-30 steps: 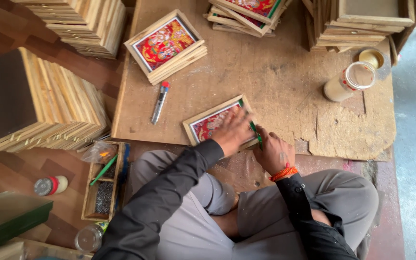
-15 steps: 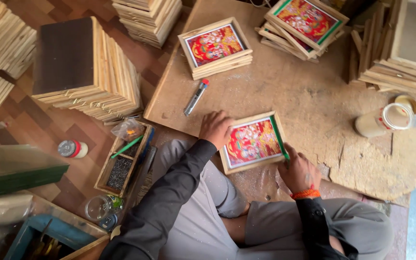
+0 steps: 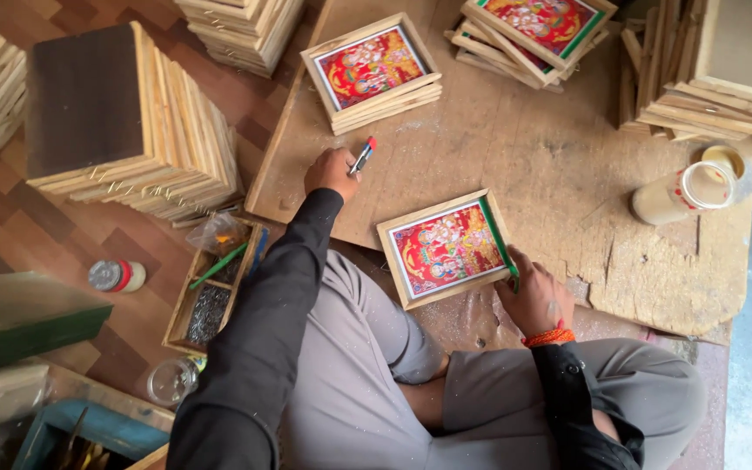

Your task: The person sits on the floor and assembles small wooden picture frames by applying green tape to the edges and pressing them down with a utility knife. They handle multiple frames one at a time, stacking completed ones nearby.

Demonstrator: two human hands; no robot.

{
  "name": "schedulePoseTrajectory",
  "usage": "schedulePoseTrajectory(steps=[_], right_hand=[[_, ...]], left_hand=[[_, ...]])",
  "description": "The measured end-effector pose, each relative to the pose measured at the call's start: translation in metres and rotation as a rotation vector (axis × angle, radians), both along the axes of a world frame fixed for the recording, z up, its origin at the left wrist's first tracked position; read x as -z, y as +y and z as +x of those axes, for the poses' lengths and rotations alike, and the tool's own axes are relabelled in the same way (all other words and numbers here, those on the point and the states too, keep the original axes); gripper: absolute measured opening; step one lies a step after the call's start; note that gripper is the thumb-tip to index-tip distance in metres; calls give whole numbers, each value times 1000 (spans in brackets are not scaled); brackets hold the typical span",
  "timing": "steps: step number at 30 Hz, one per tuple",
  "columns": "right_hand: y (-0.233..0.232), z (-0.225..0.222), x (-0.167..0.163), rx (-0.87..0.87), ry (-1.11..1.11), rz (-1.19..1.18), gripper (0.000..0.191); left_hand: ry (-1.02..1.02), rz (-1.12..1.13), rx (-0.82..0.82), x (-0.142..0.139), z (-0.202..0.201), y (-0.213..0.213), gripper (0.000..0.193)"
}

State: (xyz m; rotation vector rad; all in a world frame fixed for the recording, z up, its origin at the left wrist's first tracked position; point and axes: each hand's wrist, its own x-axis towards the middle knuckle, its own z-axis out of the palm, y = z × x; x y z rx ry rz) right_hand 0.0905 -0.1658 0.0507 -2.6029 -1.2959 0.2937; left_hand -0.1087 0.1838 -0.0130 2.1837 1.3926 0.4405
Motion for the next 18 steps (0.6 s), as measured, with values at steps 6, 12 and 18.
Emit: schedulePoseTrajectory(steps=[6, 12, 18], right_hand=[[-13, 13, -3, -26, 58, 91, 62], [-16, 19, -15, 21, 142, -1, 61], [-20, 30, -15, 29, 182, 36, 62]], left_hand=[[-785, -497, 293, 9, 66, -79, 31], [-781, -323, 383, 13, 130, -186, 33], [-715, -282, 319, 14, 158, -218, 36]])
